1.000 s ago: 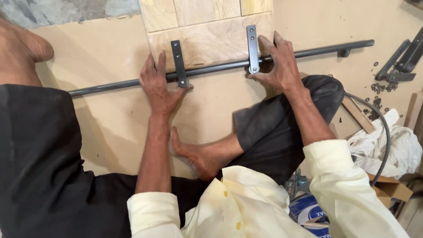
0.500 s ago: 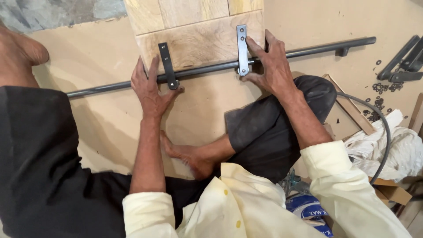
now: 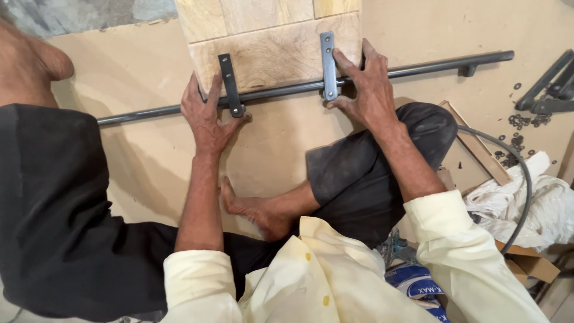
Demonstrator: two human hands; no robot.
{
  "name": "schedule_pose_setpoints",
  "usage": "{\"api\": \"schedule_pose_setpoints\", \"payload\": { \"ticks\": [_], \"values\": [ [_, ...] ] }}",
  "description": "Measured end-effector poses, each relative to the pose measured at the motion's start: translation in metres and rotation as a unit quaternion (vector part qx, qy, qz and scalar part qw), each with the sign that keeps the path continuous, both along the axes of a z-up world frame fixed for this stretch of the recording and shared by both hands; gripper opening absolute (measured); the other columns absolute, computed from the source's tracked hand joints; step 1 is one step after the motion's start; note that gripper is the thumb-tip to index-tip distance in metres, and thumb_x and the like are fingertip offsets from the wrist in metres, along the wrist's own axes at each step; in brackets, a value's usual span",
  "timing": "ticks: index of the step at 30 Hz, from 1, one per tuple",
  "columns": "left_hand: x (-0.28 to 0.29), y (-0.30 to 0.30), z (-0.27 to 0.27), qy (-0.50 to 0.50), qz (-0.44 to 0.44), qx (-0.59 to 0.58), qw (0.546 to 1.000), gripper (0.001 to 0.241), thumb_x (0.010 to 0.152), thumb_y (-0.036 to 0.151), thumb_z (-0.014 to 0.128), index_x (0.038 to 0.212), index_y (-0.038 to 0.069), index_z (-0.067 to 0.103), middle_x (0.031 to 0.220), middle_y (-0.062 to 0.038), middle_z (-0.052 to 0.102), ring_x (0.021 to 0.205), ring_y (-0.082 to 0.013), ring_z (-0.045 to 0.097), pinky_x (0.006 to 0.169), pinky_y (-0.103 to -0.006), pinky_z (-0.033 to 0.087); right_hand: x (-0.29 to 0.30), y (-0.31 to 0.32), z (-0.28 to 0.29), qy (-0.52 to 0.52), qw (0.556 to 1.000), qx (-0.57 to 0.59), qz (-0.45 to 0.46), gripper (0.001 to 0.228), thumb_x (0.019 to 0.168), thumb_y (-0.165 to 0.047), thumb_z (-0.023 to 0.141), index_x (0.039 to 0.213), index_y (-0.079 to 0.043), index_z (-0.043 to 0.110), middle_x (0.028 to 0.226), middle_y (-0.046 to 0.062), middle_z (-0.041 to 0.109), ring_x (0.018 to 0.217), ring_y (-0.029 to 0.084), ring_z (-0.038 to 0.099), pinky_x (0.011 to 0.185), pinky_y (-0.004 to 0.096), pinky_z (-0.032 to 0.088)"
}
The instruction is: The person sits on the workshop floor assembling a wooden board with a black metal bar and flat metal brackets. They position the brackets over the bar, pick up small screws, and use a cordless drill to drive the screws, fastening the brackets to the board.
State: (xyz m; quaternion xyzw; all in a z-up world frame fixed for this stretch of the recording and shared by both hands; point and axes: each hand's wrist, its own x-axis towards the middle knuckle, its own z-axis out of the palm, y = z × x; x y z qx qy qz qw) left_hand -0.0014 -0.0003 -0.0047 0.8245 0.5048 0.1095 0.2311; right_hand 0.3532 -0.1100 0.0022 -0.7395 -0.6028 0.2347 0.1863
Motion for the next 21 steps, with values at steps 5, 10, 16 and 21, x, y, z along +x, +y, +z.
{"api": "schedule_pose_setpoints", "payload": {
  "ticks": [5,10,16,21],
  "values": [
    [0.001,-0.003,-0.008,0.012,-0.012,0.014,1.000,0.120,0.061,0.059,0.098,0.162,0.019,0.048,0.161,-0.031,0.034,0.146,-0.0479,0.034,0.119,-0.0605,0.028,0.007,-0.002,0.008,0.036,0.999,0.014,-0.023,0.111,0.057,-0.029,0.103,0.155,-0.031,0.051,0.159,0.033,0.033,0.139,0.050,0.040,0.117,0.053,0.039],
    [0.000,-0.003,-0.005,0.022,-0.051,0.031,0.998,0.117,0.063,0.059,0.094,0.159,0.011,0.049,0.163,-0.035,0.035,0.146,-0.0511,0.035,0.118,-0.0617,0.030,0.008,-0.004,0.007,0.089,0.995,0.020,-0.047,0.109,0.055,-0.027,0.100,0.152,-0.032,0.050,0.161,0.032,0.031,0.141,0.050,0.039,0.116,0.051,0.039],
    [0.004,0.005,0.019,0.055,-0.063,0.011,0.996,0.125,0.064,0.059,0.093,0.163,0.004,0.042,0.157,-0.038,0.038,0.141,-0.0537,0.038,0.118,-0.0625,0.031,0.014,-0.042,0.066,0.113,0.989,0.089,-0.045,0.090,0.072,-0.023,0.095,0.151,-0.016,0.052,0.161,0.024,0.034,0.146,0.044,0.037,0.118,0.054,0.037],
    [-0.002,0.006,0.035,0.002,-0.058,-0.022,0.998,0.114,0.077,0.048,0.088,0.165,-0.003,0.038,0.162,-0.032,0.042,0.151,-0.0459,0.037,0.123,-0.0585,0.026,0.074,-0.123,0.079,0.103,0.933,0.170,-0.299,0.035,0.093,-0.015,0.080,0.126,-0.010,0.069,0.130,0.010,0.071,0.121,0.024,0.066,0.106,0.040,0.054]
  ]
}}
